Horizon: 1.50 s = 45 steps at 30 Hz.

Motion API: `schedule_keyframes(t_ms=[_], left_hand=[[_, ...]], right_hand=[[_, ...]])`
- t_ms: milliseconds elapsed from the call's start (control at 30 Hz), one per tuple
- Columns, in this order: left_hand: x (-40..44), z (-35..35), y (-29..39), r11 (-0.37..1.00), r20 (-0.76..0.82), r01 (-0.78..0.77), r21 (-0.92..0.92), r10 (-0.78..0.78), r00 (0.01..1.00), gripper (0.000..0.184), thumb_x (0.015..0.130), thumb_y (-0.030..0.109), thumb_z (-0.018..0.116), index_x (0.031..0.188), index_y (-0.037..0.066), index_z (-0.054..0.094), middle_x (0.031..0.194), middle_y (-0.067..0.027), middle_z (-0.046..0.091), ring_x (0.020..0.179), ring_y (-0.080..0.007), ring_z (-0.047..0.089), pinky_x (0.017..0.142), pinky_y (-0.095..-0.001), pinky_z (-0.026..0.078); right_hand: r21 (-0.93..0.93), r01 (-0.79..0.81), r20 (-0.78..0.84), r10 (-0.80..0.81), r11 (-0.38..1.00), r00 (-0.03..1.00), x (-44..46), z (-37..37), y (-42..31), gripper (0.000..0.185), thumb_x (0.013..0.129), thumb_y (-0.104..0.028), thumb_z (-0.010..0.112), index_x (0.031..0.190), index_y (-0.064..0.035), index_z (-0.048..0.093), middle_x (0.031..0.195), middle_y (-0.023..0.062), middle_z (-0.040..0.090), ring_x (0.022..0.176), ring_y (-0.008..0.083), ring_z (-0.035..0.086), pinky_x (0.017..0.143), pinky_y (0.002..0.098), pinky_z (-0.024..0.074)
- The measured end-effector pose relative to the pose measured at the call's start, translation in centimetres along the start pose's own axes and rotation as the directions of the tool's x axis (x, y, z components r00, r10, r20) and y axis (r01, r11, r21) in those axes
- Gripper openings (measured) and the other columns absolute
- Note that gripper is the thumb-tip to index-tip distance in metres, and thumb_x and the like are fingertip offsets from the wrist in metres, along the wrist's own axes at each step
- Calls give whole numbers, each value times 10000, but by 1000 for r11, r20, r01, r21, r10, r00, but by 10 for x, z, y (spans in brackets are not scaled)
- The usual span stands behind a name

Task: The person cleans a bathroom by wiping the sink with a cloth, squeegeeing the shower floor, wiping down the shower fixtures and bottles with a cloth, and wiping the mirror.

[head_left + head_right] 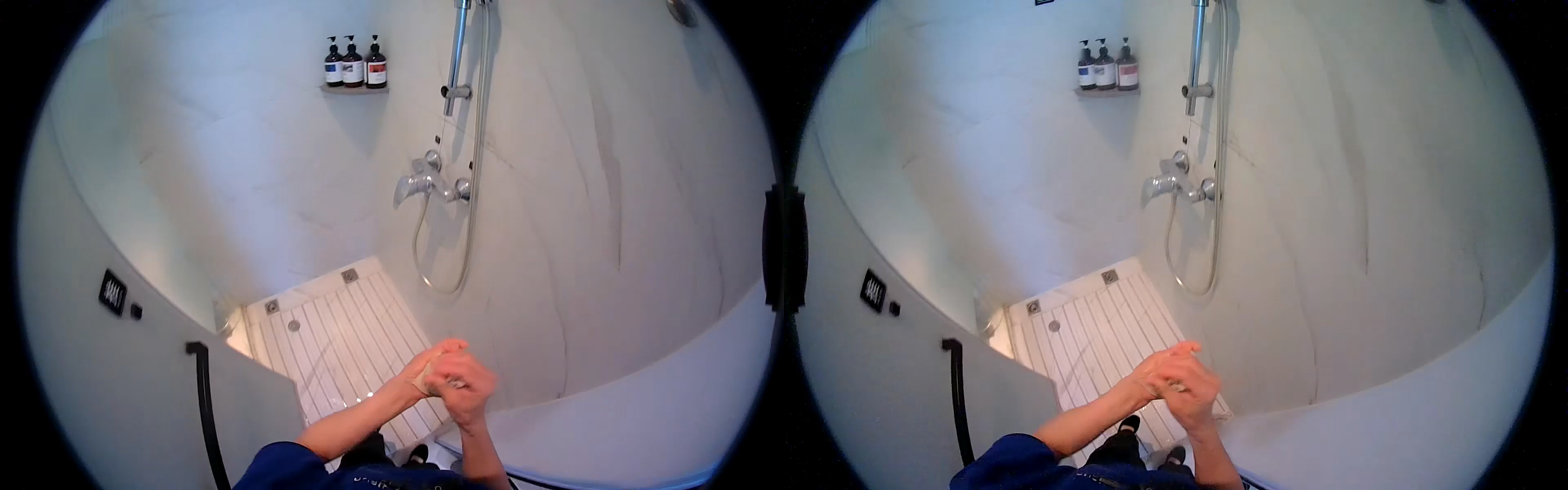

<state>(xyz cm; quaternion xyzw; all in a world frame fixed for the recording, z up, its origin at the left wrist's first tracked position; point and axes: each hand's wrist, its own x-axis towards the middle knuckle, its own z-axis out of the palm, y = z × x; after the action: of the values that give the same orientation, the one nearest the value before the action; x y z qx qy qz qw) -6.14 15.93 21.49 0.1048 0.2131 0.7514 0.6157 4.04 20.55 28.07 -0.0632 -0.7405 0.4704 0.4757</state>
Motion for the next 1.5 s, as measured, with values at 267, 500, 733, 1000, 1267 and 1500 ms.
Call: schedule_keyframes(t_ms=[267, 500, 733, 1000, 1267, 1500], left_hand=[[48, -92, 69, 711, 321, 21, 703, -343, 883, 281, 926, 240, 450, 1156, 80, 464, 995, -52, 569, 880, -173, 584, 722, -303, 508], [83, -151, 117, 600, 375, -48, 798, -433, 820, 335, 930, 312, 433, 1174, 87, 473, 1045, -54, 566, 926, -187, 576, 748, -327, 500], [108, -194, 138, 974, 353, 208, 93, -228, 907, 394, 933, 384, 417, 1192, 94, 482, 1096, -57, 564, 971, -201, 567, 774, -351, 492], [55, -113, 151, 925, -364, -86, -371, -60, 929, 425, 915, 373, 486, 1234, 93, 462, 1213, -81, 519, 1101, -240, 509, 911, -376, 429], [58, -171, 145, 949, 125, 210, 237, -244, 962, 305, 893, 341, 520, 1038, 74, 501, 1029, -60, 545, 936, -193, 514, 799, -333, 425], [104, -182, 152, 602, 394, -47, 797, -460, 796, 257, 872, 310, 555, 842, 55, 539, 845, -39, 570, 770, -146, 519, 686, -291, 422]], right_hand=[[-215, 305, 296, -236, 928, 925, 57, 92, 59, 205, 674, -184, 729, 571, -60, 602, 576, 75, 551, 545, 231, 539, 513, 336, 397], [-309, 317, 488, -137, 897, 862, 75, 144, 121, 220, 681, -175, 718, 551, -61, 582, 562, 71, 547, 533, 225, 526, 484, 343, 355], [232, -483, -100, 515, 844, 852, 118, 153, 181, 250, 777, -76, 666, 575, -37, 523, 535, -11, 491, 475, 80, 435, 444, 253, 360], [319, -472, -158, 537, 822, 828, 120, 180, 172, 70, 777, -3, 647, 832, 11, 607, 714, 82, 614, 589, 136, 576, 537, 271, 474], [-174, 70, 504, 28, 982, 863, 131, 166, 110, 190, 745, -44, 676, 928, -7, 642, 746, 104, 649, 652, 185, 635, 610, 269, 497], [-101, 119, 533, -48, 988, 844, 111, 166, 156, 164, 768, -199, 671, 737, -40, 646, 627, 83, 596, 564, 249, 569, 525, 344, 438]])
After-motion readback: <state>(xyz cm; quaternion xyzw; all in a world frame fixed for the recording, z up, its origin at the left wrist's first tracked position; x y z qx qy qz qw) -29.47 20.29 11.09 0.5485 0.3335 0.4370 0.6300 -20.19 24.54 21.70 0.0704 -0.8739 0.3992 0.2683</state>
